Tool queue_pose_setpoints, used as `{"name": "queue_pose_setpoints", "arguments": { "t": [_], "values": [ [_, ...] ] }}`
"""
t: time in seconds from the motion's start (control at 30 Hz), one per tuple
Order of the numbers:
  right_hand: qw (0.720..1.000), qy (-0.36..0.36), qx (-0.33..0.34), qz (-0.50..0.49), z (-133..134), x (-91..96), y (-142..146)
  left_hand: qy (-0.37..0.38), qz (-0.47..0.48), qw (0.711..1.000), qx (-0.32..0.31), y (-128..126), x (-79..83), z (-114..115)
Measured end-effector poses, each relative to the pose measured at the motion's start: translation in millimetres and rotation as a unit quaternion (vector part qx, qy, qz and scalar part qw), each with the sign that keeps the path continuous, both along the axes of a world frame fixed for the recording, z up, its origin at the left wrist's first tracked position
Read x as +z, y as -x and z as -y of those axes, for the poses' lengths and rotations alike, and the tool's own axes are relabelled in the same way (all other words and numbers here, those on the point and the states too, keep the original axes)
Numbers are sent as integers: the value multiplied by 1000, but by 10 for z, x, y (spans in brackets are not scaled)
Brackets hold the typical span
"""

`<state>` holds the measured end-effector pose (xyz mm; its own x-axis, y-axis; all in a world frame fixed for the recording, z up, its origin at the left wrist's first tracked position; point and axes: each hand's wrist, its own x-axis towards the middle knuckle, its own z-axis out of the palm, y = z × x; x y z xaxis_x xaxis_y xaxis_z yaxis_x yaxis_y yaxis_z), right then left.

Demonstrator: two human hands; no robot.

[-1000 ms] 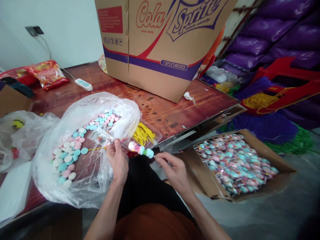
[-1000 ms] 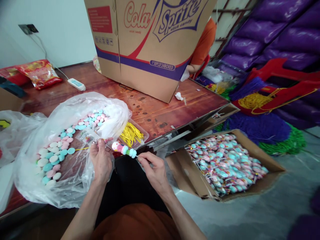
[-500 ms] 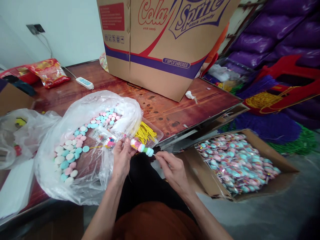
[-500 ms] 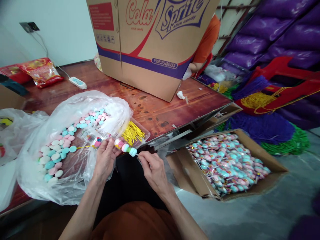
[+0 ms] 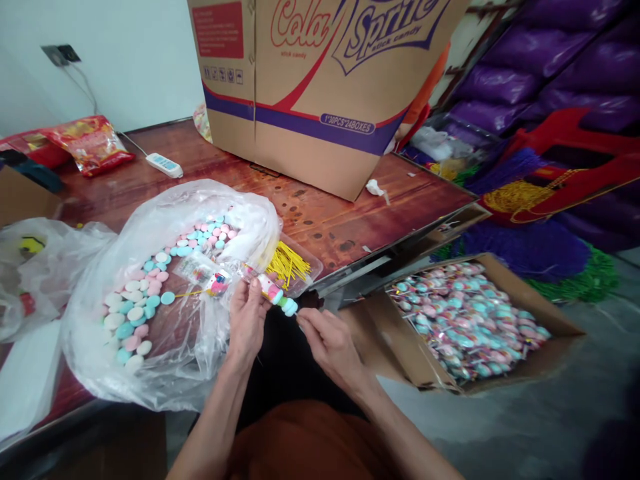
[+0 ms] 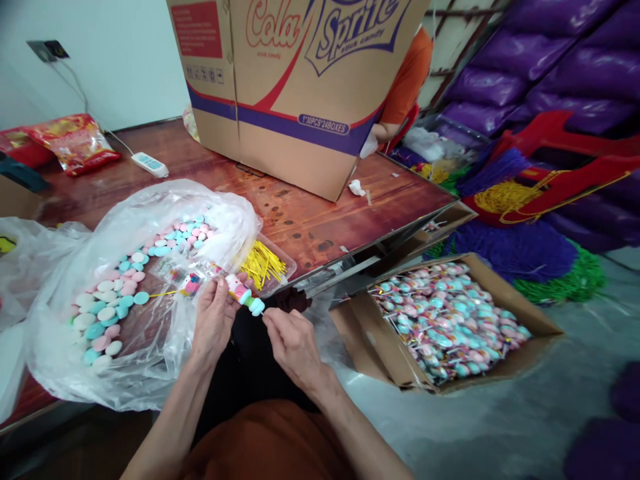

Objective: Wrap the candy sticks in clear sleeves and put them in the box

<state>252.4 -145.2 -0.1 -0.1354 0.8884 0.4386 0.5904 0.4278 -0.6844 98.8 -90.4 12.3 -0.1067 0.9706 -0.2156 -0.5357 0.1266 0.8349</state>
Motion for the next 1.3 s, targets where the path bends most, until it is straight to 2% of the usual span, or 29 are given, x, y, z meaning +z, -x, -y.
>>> {"name": "queue_pose_setpoints", "arguments": {
  "t": [0.1, 0.2, 0.33, 0.43, 0.5, 0.57, 0.7, 0.8, 0.97, 1.13, 1.2, 1.3],
  "values": [
    [999, 16, -21, -23, 15, 23, 53, -8, -5, 1000, -2, -24, 13, 16],
    [994, 91, 9, -64, 9, 89, 61, -6, 2, 1000, -13, 2, 45, 18],
    [956, 225, 56, -179, -15, 203, 5, 3, 24, 1000, -14, 69, 63, -3],
    [937, 259, 48, -230, -38, 243, -29, 5, 15, 1000, -6, 73, 51, -12],
    [941, 253, 37, -222, -49, 235, -21, -2, 1, 1000, -7, 51, 38, -5],
    [957, 222, 25, -187, -53, 205, 17, -9, -14, 1000, -6, 22, 23, 15],
    [991, 103, 12, -85, -54, 106, 132, -6, -14, 999, -28, -3, 7, 62],
    [997, 47, -5, -58, -48, 53, 183, 7, 11, 999, -44, 30, 28, 64],
    [997, 38, -30, -63, -43, 40, 266, 20, 11, 998, -57, 14, 64, 67],
    [991, 16, -65, -112, -100, 36, 427, 28, 9, 996, -79, -121, 7, 155],
    [989, 34, -58, -134, -89, 57, 420, 27, 20, 996, -77, -106, -2, 154],
    [981, 119, -32, -152, -16, 98, 310, 26, 26, 998, -59, -20, 18, 112]
  ]
}}
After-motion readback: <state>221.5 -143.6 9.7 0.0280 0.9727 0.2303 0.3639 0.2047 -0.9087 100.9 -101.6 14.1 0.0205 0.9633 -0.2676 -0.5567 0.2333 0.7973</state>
